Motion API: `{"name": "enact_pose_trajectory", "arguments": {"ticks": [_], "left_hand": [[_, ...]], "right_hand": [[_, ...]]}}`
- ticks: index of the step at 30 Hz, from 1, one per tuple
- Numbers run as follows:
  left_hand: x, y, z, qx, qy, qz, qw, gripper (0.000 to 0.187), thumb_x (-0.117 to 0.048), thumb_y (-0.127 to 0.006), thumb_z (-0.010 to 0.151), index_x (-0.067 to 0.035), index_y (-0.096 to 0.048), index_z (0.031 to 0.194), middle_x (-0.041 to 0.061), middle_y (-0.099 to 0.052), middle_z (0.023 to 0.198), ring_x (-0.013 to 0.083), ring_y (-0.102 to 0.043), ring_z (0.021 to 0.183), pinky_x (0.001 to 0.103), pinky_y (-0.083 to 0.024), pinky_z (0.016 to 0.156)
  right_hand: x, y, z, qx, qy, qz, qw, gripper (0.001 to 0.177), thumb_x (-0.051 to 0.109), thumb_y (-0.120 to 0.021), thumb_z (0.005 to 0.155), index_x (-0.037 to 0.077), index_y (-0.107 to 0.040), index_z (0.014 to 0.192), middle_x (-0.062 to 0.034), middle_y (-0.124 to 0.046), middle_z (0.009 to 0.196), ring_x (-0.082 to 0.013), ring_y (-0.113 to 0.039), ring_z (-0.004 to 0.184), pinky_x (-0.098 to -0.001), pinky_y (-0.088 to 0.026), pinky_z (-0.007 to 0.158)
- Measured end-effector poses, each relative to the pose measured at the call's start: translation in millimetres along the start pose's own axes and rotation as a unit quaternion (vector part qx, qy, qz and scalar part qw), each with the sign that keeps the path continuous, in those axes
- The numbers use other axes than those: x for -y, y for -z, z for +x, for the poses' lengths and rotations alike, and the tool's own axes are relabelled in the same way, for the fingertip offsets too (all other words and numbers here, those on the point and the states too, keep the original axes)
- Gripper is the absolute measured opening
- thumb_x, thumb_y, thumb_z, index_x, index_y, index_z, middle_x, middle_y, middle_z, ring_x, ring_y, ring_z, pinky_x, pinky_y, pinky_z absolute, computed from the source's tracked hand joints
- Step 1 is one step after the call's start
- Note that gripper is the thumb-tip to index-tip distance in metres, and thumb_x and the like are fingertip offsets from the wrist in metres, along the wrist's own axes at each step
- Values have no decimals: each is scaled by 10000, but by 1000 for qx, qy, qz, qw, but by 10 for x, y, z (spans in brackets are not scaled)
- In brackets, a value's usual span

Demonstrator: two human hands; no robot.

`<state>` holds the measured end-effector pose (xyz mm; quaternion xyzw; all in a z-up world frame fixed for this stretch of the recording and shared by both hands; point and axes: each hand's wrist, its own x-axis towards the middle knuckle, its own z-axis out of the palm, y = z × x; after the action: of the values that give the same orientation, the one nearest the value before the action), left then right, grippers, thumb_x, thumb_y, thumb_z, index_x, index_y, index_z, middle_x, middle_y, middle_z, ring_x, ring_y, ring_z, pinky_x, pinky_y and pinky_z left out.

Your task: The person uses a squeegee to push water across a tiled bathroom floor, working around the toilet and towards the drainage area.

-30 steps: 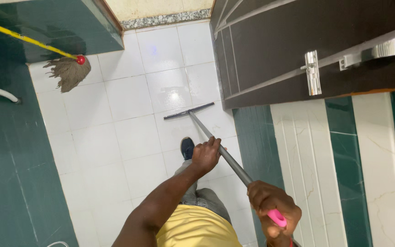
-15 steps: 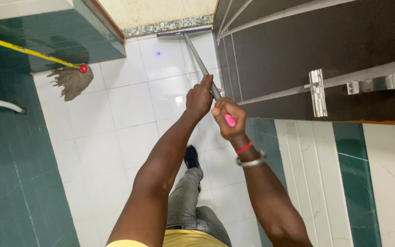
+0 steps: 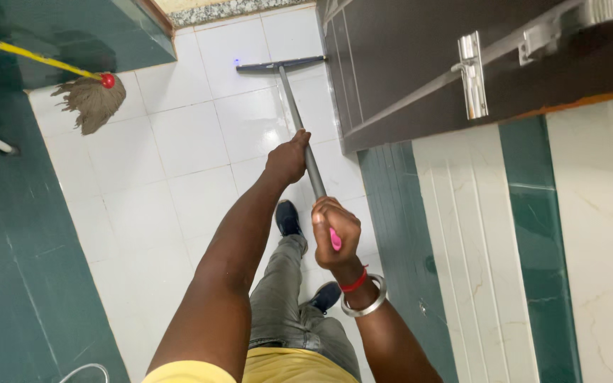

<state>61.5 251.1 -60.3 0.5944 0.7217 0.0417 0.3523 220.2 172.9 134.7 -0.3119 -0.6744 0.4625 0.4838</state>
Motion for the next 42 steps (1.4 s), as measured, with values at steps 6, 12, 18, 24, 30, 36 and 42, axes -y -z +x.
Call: {"name": "enact_pose_trajectory", "arguments": {"ticks": [6,12,18,24,30,36,42], "left_hand": [[-216,-743,-851,80,2,8,997,831,-192,-749,891,-206,-270,1569,-38,-228,1678,297,-557,1306,458,-506,1016],[-680,-1658,-1968,97,-19,22,995,829,-274,-736,918,-128,-256,1577,70,-228,1683,351,-616,1224,481,-532,975],[-1106,-2253,-2802,89,-56,52,993,641,-331,-606,1001,4,-351,1485,222,-302,1641,372,-728,995,520,-589,814],[-1323,-2632,-3386,59,-73,5,996,551,-321,-573,1011,50,-421,1389,305,-371,1556,369,-752,831,507,-601,693],[-1531,-2961,-3801,-28,-115,6,993,420,-191,-687,916,49,-554,1234,321,-526,1462,302,-766,718,430,-612,578],[-1466,-2719,-3686,-85,-113,10,990,472,-207,-769,818,-17,-598,1214,194,-588,1431,290,-759,757,419,-591,581],[-1178,-2297,-2998,23,-2,51,998,525,-59,-610,906,-30,-463,1409,140,-344,1629,375,-633,1148,513,-516,911]], "right_hand": [[587,413,-1232,10,-23,6,1000,268,-60,-486,909,23,-476,654,-99,-512,629,-180,-500,600,-400,-542,745],[1169,1021,-2463,-5,-43,34,998,296,-31,-461,946,48,-451,661,-69,-462,618,-169,-484,613,-395,-524,738],[1769,1419,-3260,-1,-103,-16,995,312,-9,-480,961,59,-447,658,-62,-477,621,-157,-479,593,-417,-547,761],[2209,1693,-3652,12,-140,0,990,273,25,-508,928,58,-481,658,-49,-467,595,-152,-477,572,-432,-529,766],[2500,1934,-3853,1,-162,5,987,362,162,-586,988,53,-474,662,-63,-468,609,-190,-473,577,-471,-502,786],[2419,1916,-3790,-3,-91,72,993,466,328,-659,1020,73,-469,679,-64,-514,632,-203,-537,606,-467,-510,786],[1706,1502,-3389,69,-6,48,996,311,32,-548,978,40,-435,689,-87,-505,654,-197,-496,608,-433,-518,740]]}}
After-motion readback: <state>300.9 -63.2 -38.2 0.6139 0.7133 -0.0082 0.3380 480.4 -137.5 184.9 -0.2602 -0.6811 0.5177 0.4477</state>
